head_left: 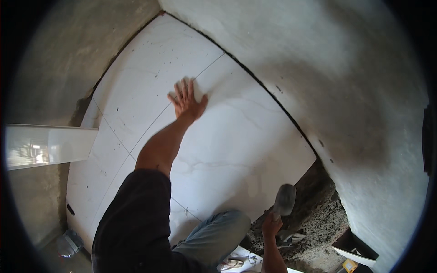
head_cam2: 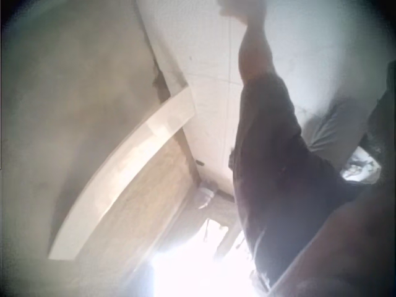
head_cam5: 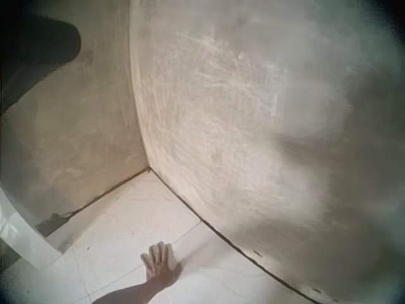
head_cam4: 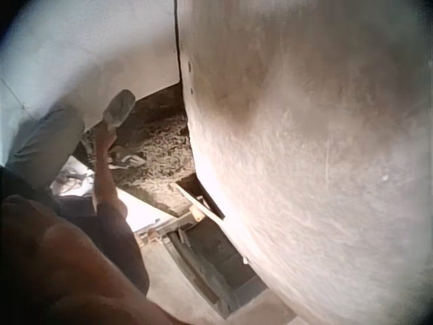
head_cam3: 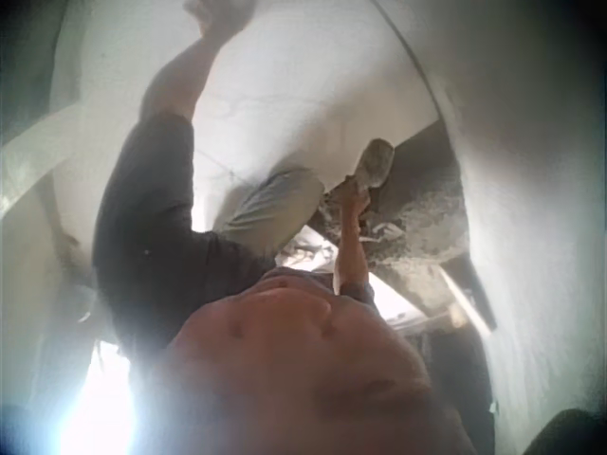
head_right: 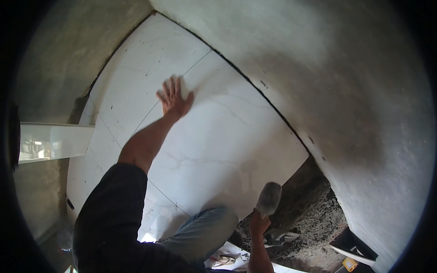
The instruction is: The person installs floor tiles on a bed of mortar by tapping them into place with a rubber mallet, aligning them by hand, and wiping the tile surface with a cloth.
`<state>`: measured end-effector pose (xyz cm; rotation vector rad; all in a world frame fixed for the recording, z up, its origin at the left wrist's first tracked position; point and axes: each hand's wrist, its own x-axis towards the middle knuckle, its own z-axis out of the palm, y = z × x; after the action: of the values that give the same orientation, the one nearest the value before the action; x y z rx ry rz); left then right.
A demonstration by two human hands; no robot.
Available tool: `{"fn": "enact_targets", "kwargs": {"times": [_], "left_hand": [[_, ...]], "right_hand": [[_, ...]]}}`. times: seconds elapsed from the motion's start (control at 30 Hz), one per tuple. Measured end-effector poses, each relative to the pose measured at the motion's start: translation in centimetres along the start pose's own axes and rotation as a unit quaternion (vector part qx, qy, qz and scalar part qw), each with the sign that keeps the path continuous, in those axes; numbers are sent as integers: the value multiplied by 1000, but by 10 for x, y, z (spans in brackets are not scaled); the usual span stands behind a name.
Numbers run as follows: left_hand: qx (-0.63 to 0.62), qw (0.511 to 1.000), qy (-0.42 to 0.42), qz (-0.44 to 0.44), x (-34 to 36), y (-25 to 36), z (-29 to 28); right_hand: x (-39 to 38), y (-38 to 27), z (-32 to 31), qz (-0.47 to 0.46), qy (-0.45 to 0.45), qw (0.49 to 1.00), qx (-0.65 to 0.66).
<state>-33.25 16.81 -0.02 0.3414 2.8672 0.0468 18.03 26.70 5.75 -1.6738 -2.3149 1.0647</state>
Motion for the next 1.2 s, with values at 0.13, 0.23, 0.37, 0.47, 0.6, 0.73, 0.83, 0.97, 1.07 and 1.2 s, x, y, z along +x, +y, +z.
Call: {"fn": "enact_targets", "kwargs": {"times": [0.13, 0.23, 0.37, 0.47, 0.6, 0.73, 0.83, 0.97, 1.07, 1.2], "left_hand": [[23, 1000, -7, 7, 11, -5, 1], [17, 999, -33, 12, 4, 4, 2], [14, 1000, -9, 13, 12, 0, 0], [13, 1000, -17, 11, 0, -4, 7], [-5, 998, 36, 49, 8, -20, 8], [-54, 995, 76, -24, -59, -55, 44], [-44, 991, 53, -116, -77, -76, 37], [-50, 989, 61, -122, -78, -70, 27], [-53, 989, 40, -129, -84, -75, 33], [-69, 989, 51, -120, -88, -78, 35]], "right_hand": [[-4, 0, 8, 1, -44, 999, -15], [-5, 37, 13, -36, -40, 998, -21], [2, 12, 9, -56, -66, 995, -55], [3, -10, 9, -202, 42, 977, -50], [4, 23, 5, -15, -95, 995, -17], [-9, 73, 4, -75, -47, 992, -93], [-16, 18, 4, 6, -76, 995, -60], [-23, 44, 9, 61, -146, 974, -162], [-28, 44, 1, -8, -22, 1000, 1], [-21, 38, 5, 20, -141, 985, -101]]}}
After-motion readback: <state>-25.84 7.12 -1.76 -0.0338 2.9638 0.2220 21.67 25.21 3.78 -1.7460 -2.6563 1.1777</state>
